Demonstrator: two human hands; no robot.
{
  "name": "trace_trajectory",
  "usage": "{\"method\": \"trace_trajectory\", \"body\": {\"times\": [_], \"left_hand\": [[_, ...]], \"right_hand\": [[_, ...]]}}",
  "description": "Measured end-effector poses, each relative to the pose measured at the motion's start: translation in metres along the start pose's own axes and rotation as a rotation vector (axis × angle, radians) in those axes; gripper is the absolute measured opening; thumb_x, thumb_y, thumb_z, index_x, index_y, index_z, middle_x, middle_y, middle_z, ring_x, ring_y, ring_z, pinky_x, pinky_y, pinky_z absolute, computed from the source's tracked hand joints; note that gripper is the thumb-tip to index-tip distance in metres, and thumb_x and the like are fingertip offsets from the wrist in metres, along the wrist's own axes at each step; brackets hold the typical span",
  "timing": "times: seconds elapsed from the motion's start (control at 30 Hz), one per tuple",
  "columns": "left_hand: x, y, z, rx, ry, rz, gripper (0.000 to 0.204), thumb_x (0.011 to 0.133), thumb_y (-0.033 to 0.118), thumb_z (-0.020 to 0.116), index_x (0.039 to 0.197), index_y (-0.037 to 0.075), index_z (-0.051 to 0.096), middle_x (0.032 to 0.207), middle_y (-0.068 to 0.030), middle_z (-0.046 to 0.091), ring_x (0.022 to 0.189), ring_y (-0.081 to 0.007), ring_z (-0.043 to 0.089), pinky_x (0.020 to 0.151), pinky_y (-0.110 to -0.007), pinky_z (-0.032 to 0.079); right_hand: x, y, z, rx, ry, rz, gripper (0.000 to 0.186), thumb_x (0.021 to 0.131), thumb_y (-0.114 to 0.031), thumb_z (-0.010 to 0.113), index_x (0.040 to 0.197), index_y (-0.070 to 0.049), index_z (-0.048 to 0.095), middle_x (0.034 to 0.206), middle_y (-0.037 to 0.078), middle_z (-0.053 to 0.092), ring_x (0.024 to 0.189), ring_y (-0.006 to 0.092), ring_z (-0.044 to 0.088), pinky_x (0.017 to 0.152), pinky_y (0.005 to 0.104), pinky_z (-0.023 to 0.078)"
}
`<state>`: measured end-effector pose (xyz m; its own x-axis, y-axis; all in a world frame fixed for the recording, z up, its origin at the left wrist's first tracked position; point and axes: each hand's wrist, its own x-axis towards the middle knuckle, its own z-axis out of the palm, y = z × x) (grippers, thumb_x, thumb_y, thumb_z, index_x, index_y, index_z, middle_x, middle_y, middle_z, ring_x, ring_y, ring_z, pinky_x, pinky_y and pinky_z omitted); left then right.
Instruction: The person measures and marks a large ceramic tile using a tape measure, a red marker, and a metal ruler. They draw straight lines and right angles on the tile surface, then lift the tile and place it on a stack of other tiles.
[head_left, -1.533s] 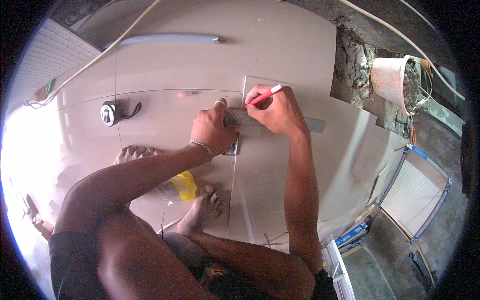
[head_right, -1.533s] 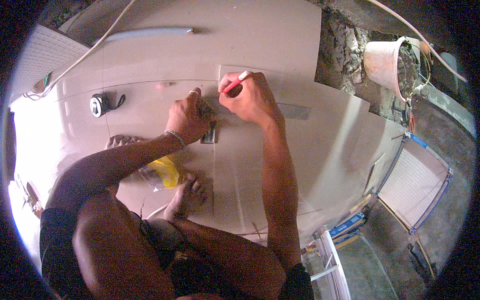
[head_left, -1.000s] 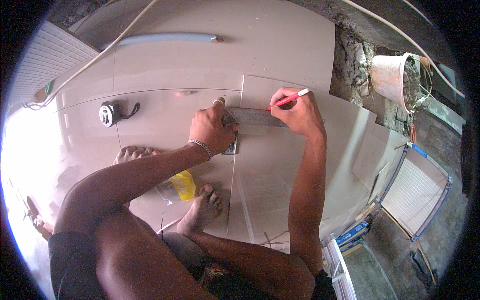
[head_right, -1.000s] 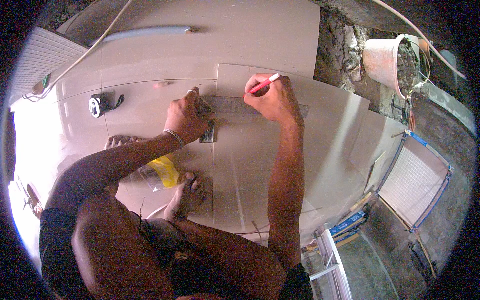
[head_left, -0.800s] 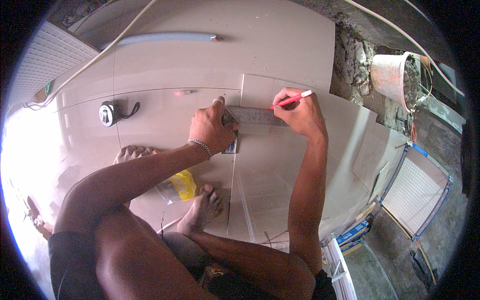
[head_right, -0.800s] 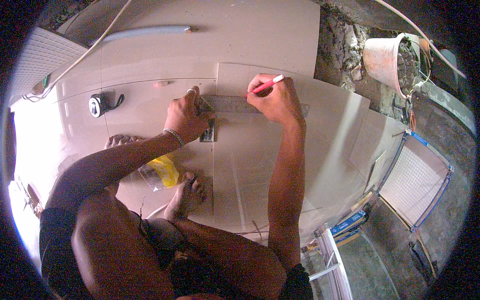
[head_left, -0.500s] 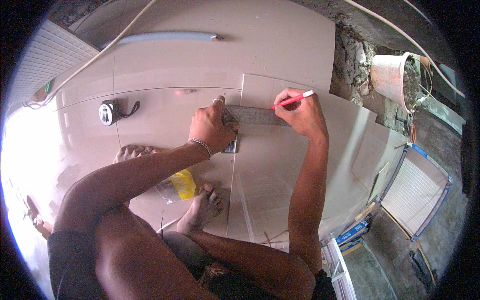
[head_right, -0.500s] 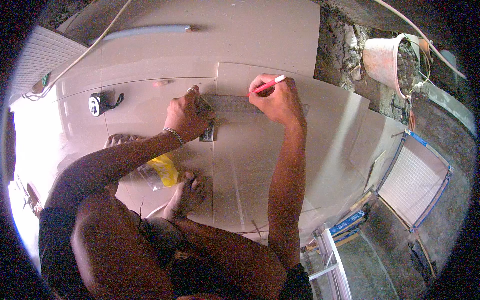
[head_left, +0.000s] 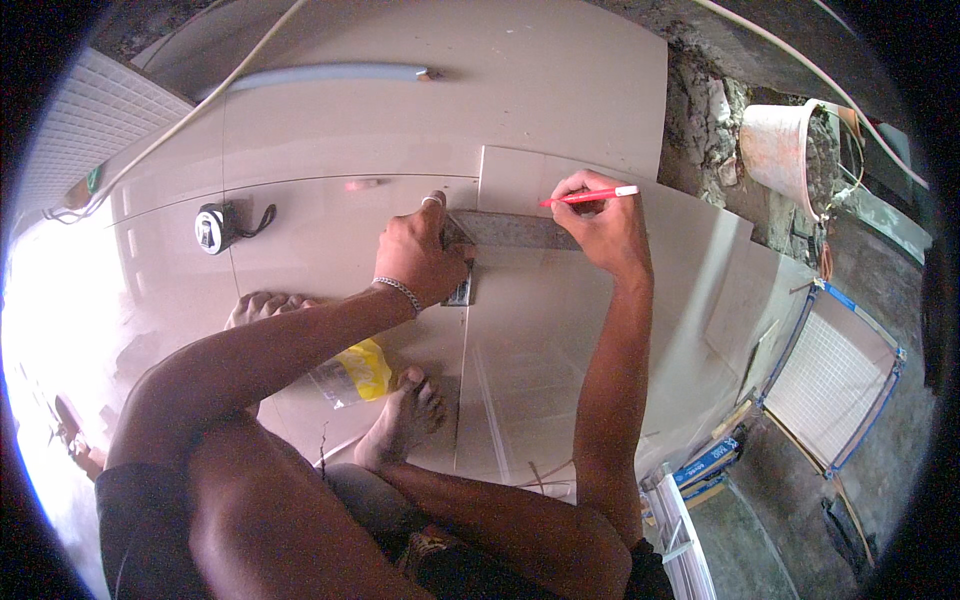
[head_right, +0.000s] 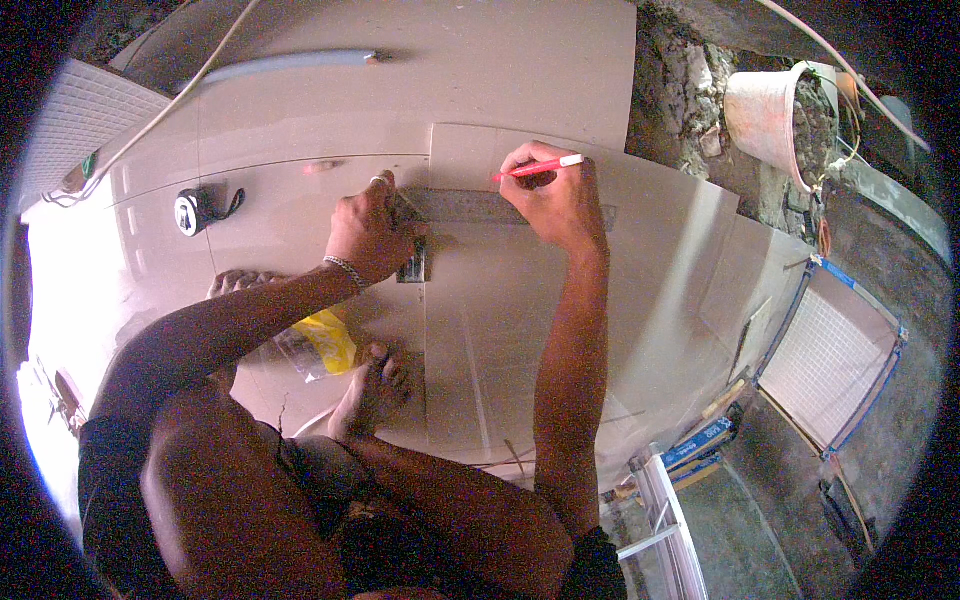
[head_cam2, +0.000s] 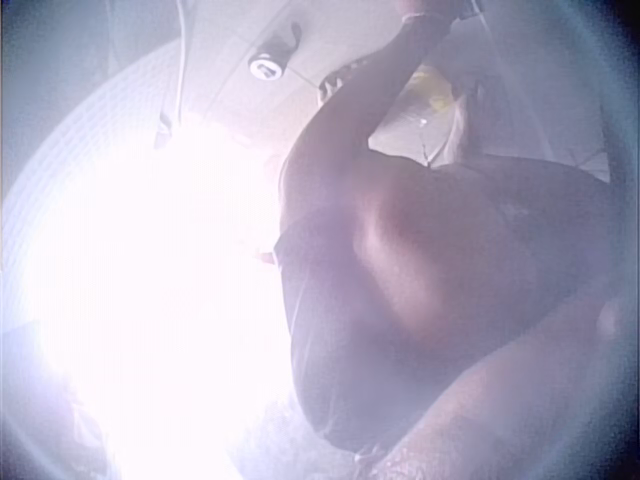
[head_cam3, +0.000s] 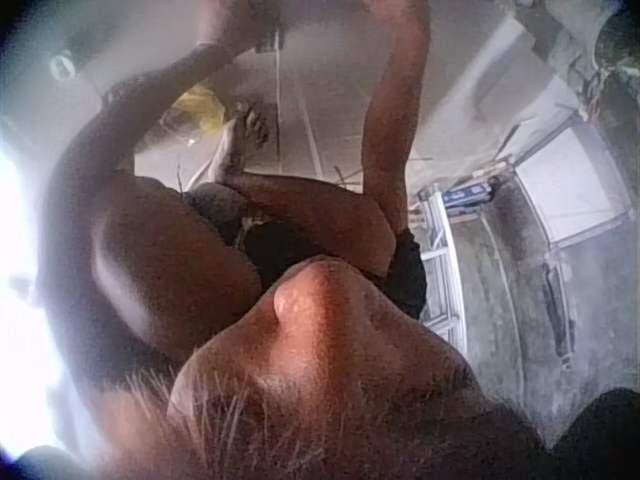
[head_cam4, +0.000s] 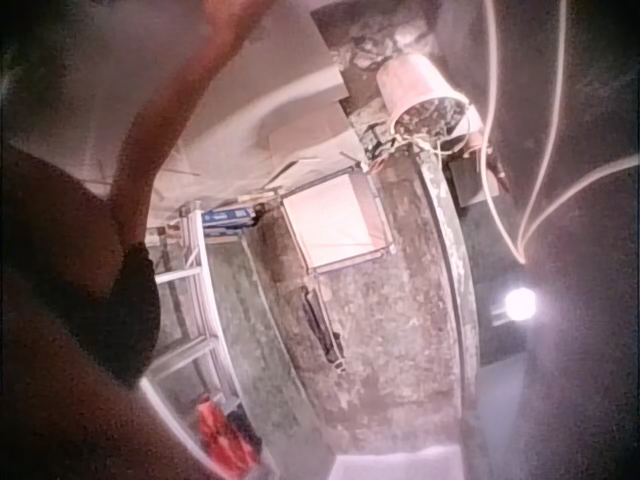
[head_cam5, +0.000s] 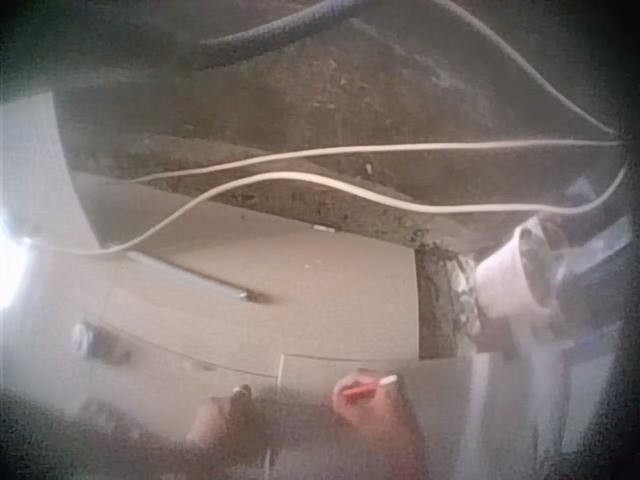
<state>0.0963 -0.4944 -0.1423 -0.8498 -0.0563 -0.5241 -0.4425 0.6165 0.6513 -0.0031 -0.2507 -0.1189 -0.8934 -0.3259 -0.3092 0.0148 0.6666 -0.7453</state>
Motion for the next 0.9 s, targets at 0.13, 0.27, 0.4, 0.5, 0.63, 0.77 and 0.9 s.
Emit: {"method": "trace_trajectory", "body": {"times": [0.13, 0.27, 0.4, 0.5, 0.63, 0.77, 0.9], "left_hand": [[0.001, 0.0, 0.0, 0.006, 0.004, -0.002, 0.043, 0.079, 0.02, 0.085, 0.107, 0.003, 0.057, 0.088, -0.025, 0.074, 0.09, -0.0489, 0.074, 0.079, -0.055, 0.061], [0.0, 0.0, 0.0, 0.008, 0.017, 0.014, 0.042, 0.079, 0.02, 0.086, 0.105, 0.004, 0.057, 0.086, -0.0244, 0.074, 0.089, -0.0485, 0.074, 0.079, -0.055, 0.061], [0.001, -0.001, 0.001, 0.018, 0.024, 0.024, 0.042, 0.079, 0.021, 0.086, 0.105, 0.004, 0.057, 0.086, -0.0239, 0.073, 0.089, -0.0482, 0.074, 0.078, -0.055, 0.061], [0.001, -0.004, 0.003, 0.024, 0.029, 0.042, 0.043, 0.079, 0.021, 0.086, 0.106, 0.004, 0.058, 0.086, -0.0237, 0.074, 0.089, -0.0478, 0.074, 0.078, -0.055, 0.061], [0.004, -0.01, 0.008, 0.075, 0.083, 0.101, 0.045, 0.079, 0.023, 0.086, 0.109, 0.004, 0.059, 0.086, -0.0237, 0.074, 0.089, -0.0474, 0.074, 0.077, -0.054, 0.06], [0.002, -0.013, 0.011, 0.043, 0.091, 0.091, 0.048, 0.08, 0.025, 0.086, 0.113, 0.002, 0.06, 0.085, -0.0235, 0.074, 0.086, -0.0475, 0.074, 0.076, -0.054, 0.06], [0.006, -0.016, 0.009, 0.07, 0.041, 0.119, 0.05, 0.081, 0.027, 0.087, 0.114, 0.001, 0.06, 0.084, -0.0233, 0.074, 0.085, -0.047, 0.075, 0.075, -0.053, 0.06]], "right_hand": [[-0.002, 0.001, -0.001, -0.006, -0.057, 0.04, 0.009, 0.081, -0.008, 0.08, 0.087, -0.006, 0.073, 0.081, 0.006, 0.076, 0.074, 0.0148, 0.07, 0.071, 0.032, 0.056], [-0.004, 0.0, -0.001, -0.014, -0.063, 0.031, 0.009, 0.081, -0.008, 0.08, 0.086, -0.006, 0.074, 0.08, 0.006, 0.075, 0.073, 0.0144, 0.069, 0.07, 0.0316, 0.055], [-0.003, -0.001, -0.001, 0.01, -0.059, 0.04, 0.008, 0.082, -0.009, 0.079, 0.087, -0.006, 0.074, 0.081, 0.006, 0.075, 0.073, 0.0141, 0.069, 0.07, 0.0318, 0.055], [-0.003, 0.001, 0.0, 0.047, -0.013, 0.037, 0.008, 0.084, -0.009, 0.078, 0.089, -0.005, 0.074, 0.081, 0.006, 0.075, 0.075, 0.0134, 0.069, 0.071, 0.0316, 0.055], [-0.006, 0.008, 0.001, 0.106, 0.116, -0.016, 0.009, 0.087, -0.011, 0.077, 0.091, -0.004, 0.074, 0.083, 0.005, 0.075, 0.076, 0.0125, 0.069, 0.071, 0.0316, 0.056], [-0.021, 0.016, -0.016, 0.385, 0.297, 0.119, 0.011, 0.096, -0.014, 0.071, 0.095, -0.003, 0.073, 0.09, 0.004, 0.073, 0.085, 0.0115, 0.065, 0.078, 0.0284, 0.051], [-0.057, 0.029, -0.045, 0.357, 0.456, 0.214, 0.012, 0.099, -0.014, 0.068, 0.099, -0.003, 0.074, 0.093, 0.005, 0.073, 0.079, 0.0134, 0.061, 0.074, 0.0303, 0.05]]}}
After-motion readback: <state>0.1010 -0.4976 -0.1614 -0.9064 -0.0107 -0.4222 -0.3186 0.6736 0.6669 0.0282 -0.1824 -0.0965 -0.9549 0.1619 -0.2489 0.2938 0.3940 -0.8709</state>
